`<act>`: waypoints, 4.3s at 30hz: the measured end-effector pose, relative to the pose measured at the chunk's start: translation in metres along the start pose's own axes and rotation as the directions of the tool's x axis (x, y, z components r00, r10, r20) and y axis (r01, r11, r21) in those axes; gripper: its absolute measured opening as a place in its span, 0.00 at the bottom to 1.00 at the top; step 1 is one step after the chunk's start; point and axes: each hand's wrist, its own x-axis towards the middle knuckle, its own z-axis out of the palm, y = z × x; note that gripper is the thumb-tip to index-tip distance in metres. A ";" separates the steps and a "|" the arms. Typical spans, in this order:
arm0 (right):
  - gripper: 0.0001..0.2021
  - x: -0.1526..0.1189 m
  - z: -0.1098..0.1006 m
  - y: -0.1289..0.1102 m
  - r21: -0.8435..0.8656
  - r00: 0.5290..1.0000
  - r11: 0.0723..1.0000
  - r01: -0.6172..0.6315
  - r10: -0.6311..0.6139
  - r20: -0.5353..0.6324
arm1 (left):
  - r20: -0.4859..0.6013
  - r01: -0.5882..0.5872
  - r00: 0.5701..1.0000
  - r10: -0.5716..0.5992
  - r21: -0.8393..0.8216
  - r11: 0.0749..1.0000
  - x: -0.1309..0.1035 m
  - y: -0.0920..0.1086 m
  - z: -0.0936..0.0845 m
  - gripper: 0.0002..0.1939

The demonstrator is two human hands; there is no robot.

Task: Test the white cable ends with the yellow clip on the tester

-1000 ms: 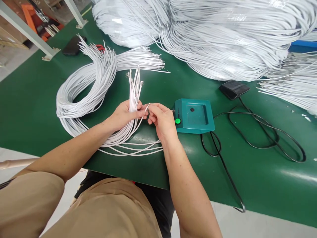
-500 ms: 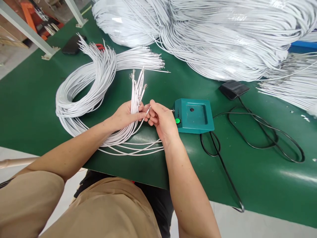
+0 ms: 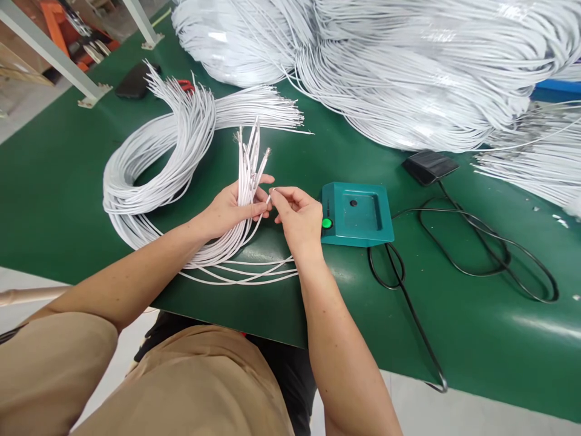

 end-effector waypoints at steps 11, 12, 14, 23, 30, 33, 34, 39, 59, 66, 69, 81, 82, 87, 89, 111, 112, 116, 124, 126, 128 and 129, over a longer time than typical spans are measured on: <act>0.11 -0.002 -0.002 0.011 -0.763 0.827 0.455 0.460 -0.533 0.181 | 0.036 0.135 0.991 -0.131 -0.194 0.972 0.001 0.000 -0.003 0.24; 0.12 -0.002 -0.002 0.011 -0.771 0.813 0.423 0.476 -0.545 0.203 | 0.033 0.150 0.989 -0.146 -0.212 0.966 0.001 0.001 -0.004 0.23; 0.13 0.000 -0.002 0.013 -0.781 0.787 0.370 0.503 -0.571 0.236 | 0.029 0.173 0.985 -0.172 -0.247 0.953 0.002 0.002 -0.004 0.22; 0.11 0.005 -0.015 0.006 -0.866 0.753 0.043 0.499 -0.516 0.408 | -0.093 0.190 0.974 -0.207 -0.166 0.968 0.004 0.005 -0.002 0.21; 0.10 0.012 -0.030 -0.004 -0.899 0.856 0.018 0.437 -0.313 0.410 | -0.148 0.162 0.978 -0.148 0.090 0.983 0.005 0.002 -0.004 0.23; 0.11 0.015 -0.033 -0.007 -0.890 0.857 0.020 0.456 -0.279 0.433 | -0.133 0.174 0.979 -0.158 0.122 0.977 0.005 0.001 -0.005 0.23; 0.12 0.016 -0.034 -0.007 -0.891 0.858 0.012 0.454 -0.277 0.433 | -0.126 0.182 0.978 -0.166 0.127 0.975 0.005 0.000 -0.005 0.23; 0.12 0.020 -0.036 -0.006 -0.898 0.858 0.019 0.439 -0.308 0.412 | -0.126 0.178 0.979 -0.159 0.163 0.970 0.005 -0.004 -0.007 0.23; 0.18 0.017 -0.059 0.009 -0.994 0.846 0.049 0.094 -0.531 0.053 | -0.119 0.234 0.970 -0.214 0.194 0.953 0.005 0.001 -0.008 0.24; 0.11 0.006 -0.046 -0.007 -0.923 0.785 0.218 0.316 -0.606 0.125 | -0.088 0.207 0.976 -0.199 0.107 0.972 0.007 -0.001 -0.015 0.26; 0.12 -0.005 -0.026 -0.010 -0.693 0.705 0.308 0.652 -0.582 0.405 | -0.098 0.187 0.979 -0.180 0.066 0.980 0.007 -0.002 -0.016 0.20; 0.11 -0.015 -0.002 -0.013 -0.712 0.817 0.667 0.220 0.273 0.508 | -0.130 0.195 0.975 -0.180 0.108 0.975 0.008 -0.003 -0.021 0.23; 0.11 -0.011 -0.005 -0.012 -0.669 0.877 0.734 0.120 0.237 0.418 | -0.135 0.182 0.977 -0.166 0.118 0.976 0.008 -0.003 -0.020 0.23; 0.12 0.001 -0.008 -0.006 -0.372 0.997 0.927 -0.048 0.070 0.044 | -0.146 0.107 0.987 -0.072 0.251 0.962 0.005 -0.003 -0.010 0.19; 0.17 0.002 -0.004 -0.002 -0.323 0.999 0.946 -0.032 0.044 0.031 | -0.144 0.093 0.988 -0.050 0.306 0.948 0.003 -0.003 -0.008 0.18; 0.14 0.003 -0.002 -0.003 0.080 0.992 0.994 -0.080 0.072 0.101 | 0.006 0.051 0.999 -0.051 0.019 0.999 0.001 -0.001 0.001 0.17; 0.11 0.003 -0.003 -0.003 0.065 0.993 0.995 -0.071 0.064 0.099 | 0.014 0.043 0.999 -0.043 0.022 0.999 0.001 -0.001 0.001 0.16; 0.07 0.003 -0.005 -0.006 0.043 0.994 0.994 -0.103 0.102 0.030 | -0.010 0.027 1.000 -0.027 0.003 1.000 0.000 -0.001 0.001 0.18; 0.08 0.005 -0.005 -0.002 0.086 0.993 0.989 -0.118 0.118 0.009 | -0.048 -0.046 0.998 0.050 0.081 0.996 -0.001 -0.001 0.001 0.17; 0.09 0.005 -0.006 -0.001 0.121 0.991 0.984 -0.130 0.127 0.027 | -0.026 -0.055 0.998 0.058 0.098 0.994 -0.001 -0.002 0.000 0.22; 0.08 0.005 -0.007 -0.001 0.152 0.988 0.977 -0.153 0.147 0.051 | 0.011 -0.052 0.999 0.051 0.123 0.991 -0.001 -0.003 -0.002 0.26; 0.07 0.005 -0.007 -0.002 0.160 0.985 0.973 -0.168 0.160 0.062 | 0.030 -0.046 0.999 0.042 0.138 0.989 -0.001 -0.003 -0.003 0.26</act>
